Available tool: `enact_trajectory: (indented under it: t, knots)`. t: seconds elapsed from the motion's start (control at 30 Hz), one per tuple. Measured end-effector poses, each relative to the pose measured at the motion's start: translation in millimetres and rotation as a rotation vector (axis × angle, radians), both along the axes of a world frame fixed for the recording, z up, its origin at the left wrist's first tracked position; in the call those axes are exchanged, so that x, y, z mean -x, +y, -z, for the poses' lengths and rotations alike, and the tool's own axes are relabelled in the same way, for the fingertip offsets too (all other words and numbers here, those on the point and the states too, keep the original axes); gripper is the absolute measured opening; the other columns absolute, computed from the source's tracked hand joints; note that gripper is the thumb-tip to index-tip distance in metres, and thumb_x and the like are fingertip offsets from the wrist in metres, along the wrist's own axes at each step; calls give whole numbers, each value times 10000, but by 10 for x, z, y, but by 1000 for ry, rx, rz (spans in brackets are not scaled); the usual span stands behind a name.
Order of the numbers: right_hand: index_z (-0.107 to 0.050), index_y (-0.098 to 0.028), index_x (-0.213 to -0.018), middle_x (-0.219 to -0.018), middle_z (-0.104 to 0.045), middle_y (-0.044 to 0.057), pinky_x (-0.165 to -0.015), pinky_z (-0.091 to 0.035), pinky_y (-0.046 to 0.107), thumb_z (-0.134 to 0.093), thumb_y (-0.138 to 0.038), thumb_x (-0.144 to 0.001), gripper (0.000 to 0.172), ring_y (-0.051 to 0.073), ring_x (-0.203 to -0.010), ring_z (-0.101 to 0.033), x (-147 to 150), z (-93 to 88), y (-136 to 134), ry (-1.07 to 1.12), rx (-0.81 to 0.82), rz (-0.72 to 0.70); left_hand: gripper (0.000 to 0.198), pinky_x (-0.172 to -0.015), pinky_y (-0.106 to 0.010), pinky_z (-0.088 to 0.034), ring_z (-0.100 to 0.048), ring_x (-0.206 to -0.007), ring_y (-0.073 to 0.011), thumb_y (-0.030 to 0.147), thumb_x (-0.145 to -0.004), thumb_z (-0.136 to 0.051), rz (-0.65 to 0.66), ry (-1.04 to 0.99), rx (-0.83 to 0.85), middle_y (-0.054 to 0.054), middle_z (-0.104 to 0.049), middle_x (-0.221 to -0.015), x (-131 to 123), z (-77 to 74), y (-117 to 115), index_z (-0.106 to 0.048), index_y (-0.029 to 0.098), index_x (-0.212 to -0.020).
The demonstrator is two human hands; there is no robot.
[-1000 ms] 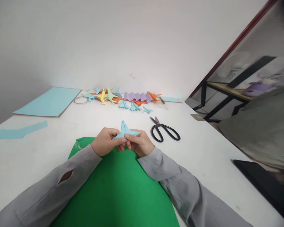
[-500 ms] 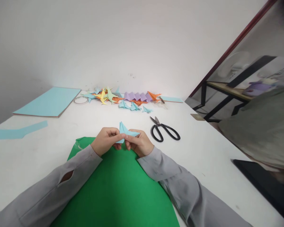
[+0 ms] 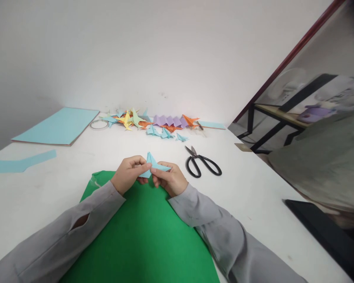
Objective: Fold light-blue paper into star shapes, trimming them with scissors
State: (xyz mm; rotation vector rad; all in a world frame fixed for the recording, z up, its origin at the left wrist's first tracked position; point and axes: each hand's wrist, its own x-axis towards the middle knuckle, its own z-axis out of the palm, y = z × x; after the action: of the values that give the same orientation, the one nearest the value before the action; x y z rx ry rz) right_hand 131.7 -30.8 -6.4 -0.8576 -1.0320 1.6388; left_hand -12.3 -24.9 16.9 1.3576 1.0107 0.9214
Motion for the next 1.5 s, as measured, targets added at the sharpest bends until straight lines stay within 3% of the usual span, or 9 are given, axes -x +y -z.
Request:
enact_trajectory:
  t: [0.1,0.37,0.6,0.83,1.0,1.23,1.5]
  knots:
    - [-559,-121,-520,-425,-571,-12,-327,-393,173,-692,-441,-607,357,68,-323,-487,10,-6,3,39,33,7,277,-424,-233,-457,-565,-445,-125,371,-608,-663,-39,-34,15,37,-549,-500,8,24,27,-487,158,-630]
    - [-592,-126,-556,-417,-584,-11,-322,-390,171,-723,-359,-591,268,74,-321,-493,-29,44,8,-101,-58,106,272,-391,-229,-467,-570,-420,-125,343,-586,-671,-59,-12,57,59,-496,-493,-10,35,34,-480,152,-616]
    - [-577,-108,-509,-415,-589,42,-310,-396,188,-568,-510,-704,447,95,-306,-503,-25,24,12,-94,-39,115,297,-426,-248,-499,-601,-516,-145,365,-626,-666,60,-101,148,-4,-591,-543,-22,25,24,-457,154,-642]
    - [-564,-145,-754,-428,-604,-8,-298,-391,178,-610,-410,-680,278,98,-304,-501,-37,34,31,-82,0,136,211,-466,-268,-531,-614,-502,-144,220,-647,-642,-120,-185,170,-3,-599,-521,-27,-1,35,-446,149,-678]
    - [-530,-158,-765,-484,-618,-31,-298,-375,163,-657,-331,-620,258,83,-325,-506,-29,30,9,-152,-82,105,271,-439,-255,-515,-616,-494,-150,162,-637,-624,-232,-203,89,66,-548,-480,-17,-23,51,-427,179,-822]
    - [-502,-169,-747,-496,-579,-61,-319,-390,165,-685,-295,-592,271,80,-362,-521,-13,-1,-20,-205,-130,137,161,-455,-234,-509,-617,-514,-141,215,-626,-630,-135,-148,42,20,-575,-514,-12,-26,43,-553,123,-733]
    - [-505,-170,-766,-528,-593,-49,-328,-391,177,-663,-274,-614,243,78,-368,-513,-32,1,-5,-209,-163,200,282,-500,-269,-529,-618,-505,-149,177,-529,-714,-120,-50,28,-15,-648,-553,-15,-46,9,-639,103,-790]
